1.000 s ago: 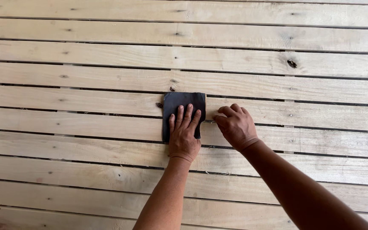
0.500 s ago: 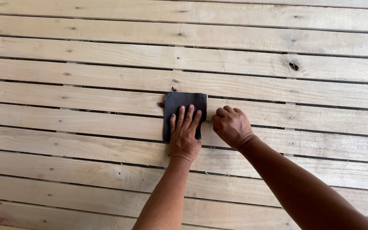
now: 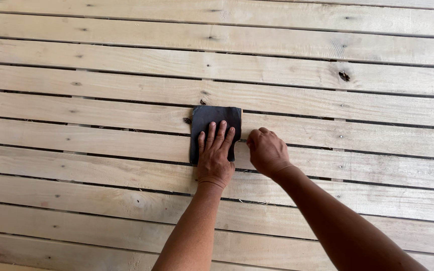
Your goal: The person sands the surface of a slatted wooden platform by hand, rubbing a sheet of sandpaper back and forth across the planks. They work progressively across different sections of the deck, steadying the wood with their free hand while smoothing the boards.
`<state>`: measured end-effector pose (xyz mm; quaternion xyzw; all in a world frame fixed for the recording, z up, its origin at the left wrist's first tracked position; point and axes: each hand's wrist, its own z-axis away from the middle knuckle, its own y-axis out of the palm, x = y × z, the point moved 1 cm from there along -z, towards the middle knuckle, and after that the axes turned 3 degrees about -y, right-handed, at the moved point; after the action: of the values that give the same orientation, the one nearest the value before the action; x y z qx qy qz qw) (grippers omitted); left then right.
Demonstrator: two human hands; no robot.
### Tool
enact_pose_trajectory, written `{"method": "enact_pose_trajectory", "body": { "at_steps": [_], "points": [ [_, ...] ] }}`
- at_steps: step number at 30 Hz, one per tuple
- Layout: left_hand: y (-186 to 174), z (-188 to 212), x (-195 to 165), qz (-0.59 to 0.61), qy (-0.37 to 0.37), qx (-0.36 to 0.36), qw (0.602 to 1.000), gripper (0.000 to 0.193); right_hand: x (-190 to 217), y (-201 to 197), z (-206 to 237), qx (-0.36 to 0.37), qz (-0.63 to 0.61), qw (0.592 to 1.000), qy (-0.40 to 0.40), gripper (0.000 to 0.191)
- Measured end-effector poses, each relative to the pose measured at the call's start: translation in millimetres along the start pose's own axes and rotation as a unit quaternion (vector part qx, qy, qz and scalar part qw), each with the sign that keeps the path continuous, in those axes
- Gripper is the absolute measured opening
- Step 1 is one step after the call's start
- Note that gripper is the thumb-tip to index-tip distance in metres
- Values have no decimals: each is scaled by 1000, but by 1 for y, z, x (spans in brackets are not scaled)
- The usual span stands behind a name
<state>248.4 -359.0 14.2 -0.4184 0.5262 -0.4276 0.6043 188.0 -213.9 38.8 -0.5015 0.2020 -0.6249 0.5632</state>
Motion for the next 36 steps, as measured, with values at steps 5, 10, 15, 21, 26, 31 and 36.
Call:
{"method": "enact_pose_trajectory", "body": {
  "at_steps": [5,10,15,21,26,31,36],
  "points": [
    [-1,0,3,-3,7,-19,1000,87,-24,-4,7,-63,-130,989,-8,21],
    [-1,2,-2,22,2,-7,1000,88,-37,13,5,-113,-341,933,18,27],
    [0,-4,9,9,-8,-60,998,87,-72,8,27,-289,-369,882,38,47],
    [13,-1,-45,-32,-41,-58,997,62,-134,23,93,-312,-54,929,194,66],
    [53,32,-130,99,194,58,974,51,-145,50,98,-288,-36,934,208,68],
    [25,28,15,8,145,-153,978,60,-149,48,96,-286,-17,935,211,67],
    [-5,15,104,-56,-105,-192,974,67,-145,50,95,-296,-9,931,213,68]
  ]
}}
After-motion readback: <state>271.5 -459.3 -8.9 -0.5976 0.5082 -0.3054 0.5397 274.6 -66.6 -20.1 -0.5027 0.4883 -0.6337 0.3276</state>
